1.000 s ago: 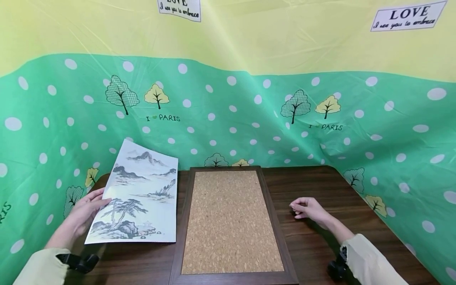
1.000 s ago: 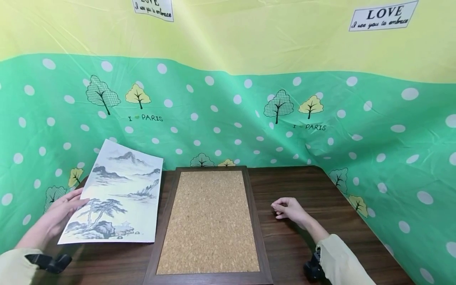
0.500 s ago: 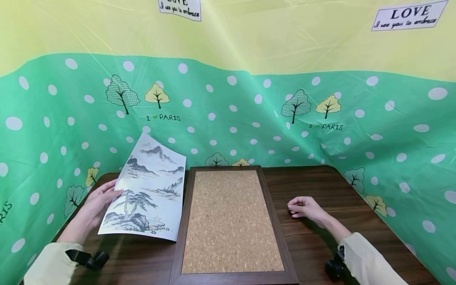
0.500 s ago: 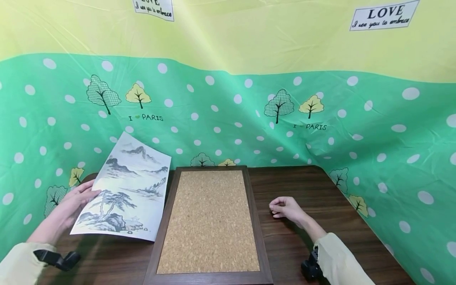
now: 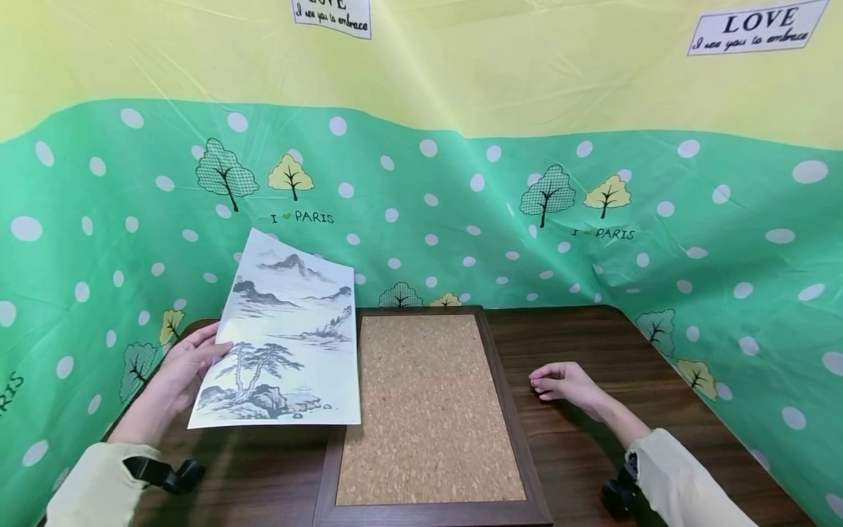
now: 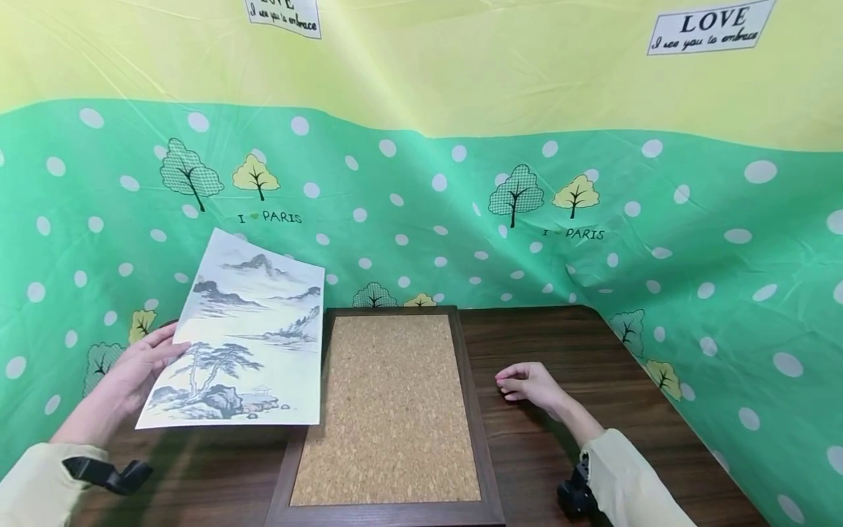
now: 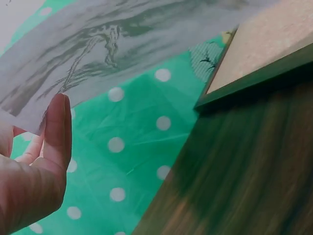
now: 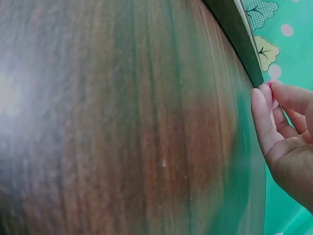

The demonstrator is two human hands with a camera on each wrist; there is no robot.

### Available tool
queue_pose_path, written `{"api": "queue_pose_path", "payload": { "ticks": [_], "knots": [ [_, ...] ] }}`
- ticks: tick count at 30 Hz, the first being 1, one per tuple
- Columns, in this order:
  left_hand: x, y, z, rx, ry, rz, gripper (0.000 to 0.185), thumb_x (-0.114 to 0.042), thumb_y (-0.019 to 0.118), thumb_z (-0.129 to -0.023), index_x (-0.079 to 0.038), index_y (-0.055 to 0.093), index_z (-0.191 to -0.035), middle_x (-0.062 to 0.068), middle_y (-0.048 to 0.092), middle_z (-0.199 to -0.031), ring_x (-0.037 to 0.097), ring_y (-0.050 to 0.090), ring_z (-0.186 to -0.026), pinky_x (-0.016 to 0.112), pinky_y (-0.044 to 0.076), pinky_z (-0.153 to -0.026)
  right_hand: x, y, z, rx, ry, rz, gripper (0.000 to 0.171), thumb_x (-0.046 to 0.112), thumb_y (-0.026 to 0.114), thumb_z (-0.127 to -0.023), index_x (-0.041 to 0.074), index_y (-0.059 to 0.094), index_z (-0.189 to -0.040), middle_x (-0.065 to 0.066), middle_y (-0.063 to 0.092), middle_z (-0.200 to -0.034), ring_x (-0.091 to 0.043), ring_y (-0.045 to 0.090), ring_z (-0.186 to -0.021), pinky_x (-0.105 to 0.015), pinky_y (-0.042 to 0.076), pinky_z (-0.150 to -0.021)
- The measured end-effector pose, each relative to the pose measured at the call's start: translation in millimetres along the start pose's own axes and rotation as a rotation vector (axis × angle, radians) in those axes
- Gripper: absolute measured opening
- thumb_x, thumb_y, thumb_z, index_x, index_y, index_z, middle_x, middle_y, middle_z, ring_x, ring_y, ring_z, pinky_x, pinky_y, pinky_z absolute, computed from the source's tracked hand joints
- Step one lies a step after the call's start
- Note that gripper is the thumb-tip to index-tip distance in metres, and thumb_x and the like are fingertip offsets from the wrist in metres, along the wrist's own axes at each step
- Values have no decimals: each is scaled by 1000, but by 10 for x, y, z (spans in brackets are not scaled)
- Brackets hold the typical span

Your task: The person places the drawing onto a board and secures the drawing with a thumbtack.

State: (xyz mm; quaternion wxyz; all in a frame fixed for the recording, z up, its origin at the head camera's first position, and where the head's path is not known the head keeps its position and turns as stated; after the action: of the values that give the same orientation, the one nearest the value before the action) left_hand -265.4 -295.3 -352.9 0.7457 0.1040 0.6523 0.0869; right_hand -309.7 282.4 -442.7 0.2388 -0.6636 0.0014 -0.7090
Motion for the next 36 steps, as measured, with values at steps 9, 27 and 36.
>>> {"api": "queue_pose_path", "payload": {
  "ticks": [9, 27, 36],
  "knots": [
    [329, 480, -128, 60, 3, -24, 35, 0, 53, -88, -12, 41, -119, -13, 64, -91, 8, 62, -78, 23, 51, -66, 60, 4, -50, 6, -15, 20, 36, 8, 58, -88, -21, 52, -109, -22, 63, -98, -17, 62, -84, -33, 53, -72],
    [1088, 1420, -332, -7, -36, 4, 52, 9, 53, -81, 10, 36, -130, 4, 62, -98, 10, 61, -74, 23, 50, -64, 210, 114, -87, 31, -71, 57, 36, 8, 57, -88, -22, 51, -107, -29, 60, -100, -22, 64, -84, -34, 53, -73],
    [1314, 1711, -256, -18, -46, -91, 44, 8, 58, -79, 9, 44, -121, 15, 62, -104, 14, 61, -75, 26, 51, -63, 245, 158, -89, 23, -82, 96, 35, 11, 59, -88, -19, 55, -105, -29, 60, -101, -27, 62, -87, -35, 53, -73]
  ]
}}
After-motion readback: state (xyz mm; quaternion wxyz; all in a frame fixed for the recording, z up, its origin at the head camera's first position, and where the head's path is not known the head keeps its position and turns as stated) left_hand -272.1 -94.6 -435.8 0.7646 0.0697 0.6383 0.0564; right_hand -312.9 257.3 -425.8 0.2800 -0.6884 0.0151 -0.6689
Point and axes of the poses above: each hand's wrist, its own z-axis away from the middle knuckle, its own y-axis out of the palm, x = y × z, the point moved 6 cm from there along -z, towards the middle knuckle
